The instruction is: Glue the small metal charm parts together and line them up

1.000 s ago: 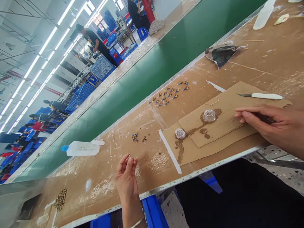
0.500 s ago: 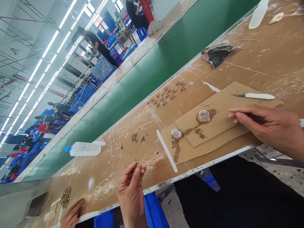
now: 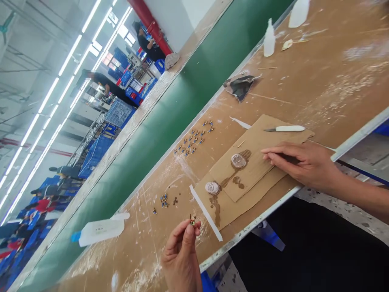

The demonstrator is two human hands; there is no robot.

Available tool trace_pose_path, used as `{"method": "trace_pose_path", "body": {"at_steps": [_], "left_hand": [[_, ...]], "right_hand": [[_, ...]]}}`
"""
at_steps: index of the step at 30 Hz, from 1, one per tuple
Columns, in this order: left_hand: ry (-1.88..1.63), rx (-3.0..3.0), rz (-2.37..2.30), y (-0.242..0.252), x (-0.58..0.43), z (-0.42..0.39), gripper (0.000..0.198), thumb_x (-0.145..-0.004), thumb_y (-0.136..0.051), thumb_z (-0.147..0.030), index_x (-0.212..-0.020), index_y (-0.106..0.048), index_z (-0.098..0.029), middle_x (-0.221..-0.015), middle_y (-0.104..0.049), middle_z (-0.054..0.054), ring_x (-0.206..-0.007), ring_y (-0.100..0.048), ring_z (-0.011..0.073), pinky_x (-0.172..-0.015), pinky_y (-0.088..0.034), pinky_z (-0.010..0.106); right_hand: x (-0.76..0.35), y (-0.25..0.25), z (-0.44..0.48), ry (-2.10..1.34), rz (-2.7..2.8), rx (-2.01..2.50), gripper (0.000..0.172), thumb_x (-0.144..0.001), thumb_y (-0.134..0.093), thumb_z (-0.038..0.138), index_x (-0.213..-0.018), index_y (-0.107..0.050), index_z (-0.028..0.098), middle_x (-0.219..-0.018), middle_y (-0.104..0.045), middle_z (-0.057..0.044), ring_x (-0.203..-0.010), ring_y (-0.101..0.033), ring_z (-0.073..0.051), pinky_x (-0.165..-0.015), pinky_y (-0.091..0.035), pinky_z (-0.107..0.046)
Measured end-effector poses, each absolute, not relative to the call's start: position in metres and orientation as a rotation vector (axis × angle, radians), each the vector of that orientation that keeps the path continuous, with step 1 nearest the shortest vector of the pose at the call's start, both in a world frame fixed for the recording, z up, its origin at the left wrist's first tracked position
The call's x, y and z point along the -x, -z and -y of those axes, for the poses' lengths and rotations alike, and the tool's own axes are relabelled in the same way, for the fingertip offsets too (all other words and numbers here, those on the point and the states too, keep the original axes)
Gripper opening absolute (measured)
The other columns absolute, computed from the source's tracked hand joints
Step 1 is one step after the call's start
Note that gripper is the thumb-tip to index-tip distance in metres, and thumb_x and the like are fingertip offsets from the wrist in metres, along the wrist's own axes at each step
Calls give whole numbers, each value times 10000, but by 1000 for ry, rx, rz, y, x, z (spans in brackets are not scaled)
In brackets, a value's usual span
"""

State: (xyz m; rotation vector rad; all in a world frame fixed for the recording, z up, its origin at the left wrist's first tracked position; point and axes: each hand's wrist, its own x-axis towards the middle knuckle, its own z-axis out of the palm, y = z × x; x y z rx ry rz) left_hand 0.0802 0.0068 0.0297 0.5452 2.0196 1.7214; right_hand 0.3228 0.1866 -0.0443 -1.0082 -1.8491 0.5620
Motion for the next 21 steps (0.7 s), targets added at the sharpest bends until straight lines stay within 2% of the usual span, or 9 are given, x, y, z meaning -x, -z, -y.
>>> {"method": "trace_pose_path", "body": {"at_steps": [5,11,14,21], "left_hand": [[-1737,-601,-2025,-35,-88,-36,357,-415,-894,-383,-674,-733,-197,-592,-680,7,-592,-680,153,-660,-589,253],[-1549,-836,-2161,-33,-96,-65,337,-487,-869,-394,-734,-742,-203,-647,-707,19,-595,-659,124,-647,-570,221],[-1405,-929,-2214,-38,-105,-84,357,-514,-849,-430,-764,-742,-199,-647,-701,14,-621,-654,117,-703,-561,217],[-1461,-758,-2042,-44,-126,-116,391,-450,-876,-415,-726,-723,-185,-637,-684,4,-627,-662,116,-683,-558,207]], "right_hand": [[-324,47,-191,-542,1857,894,174,-909,-486,226,-984,-640,197,-805,-696,-23,-654,-642,-112,-555,-474,-216],[-324,52,-195,-522,1800,799,187,-920,-458,175,-1014,-618,193,-754,-661,-24,-638,-606,-104,-580,-465,-216],[-323,54,-197,-465,1783,771,192,-920,-446,161,-1015,-611,186,-724,-638,-19,-625,-591,-107,-581,-464,-220],[-323,58,-200,-432,1736,778,182,-921,-454,163,-1016,-610,160,-744,-632,-25,-648,-584,-113,-594,-463,-230]]}}
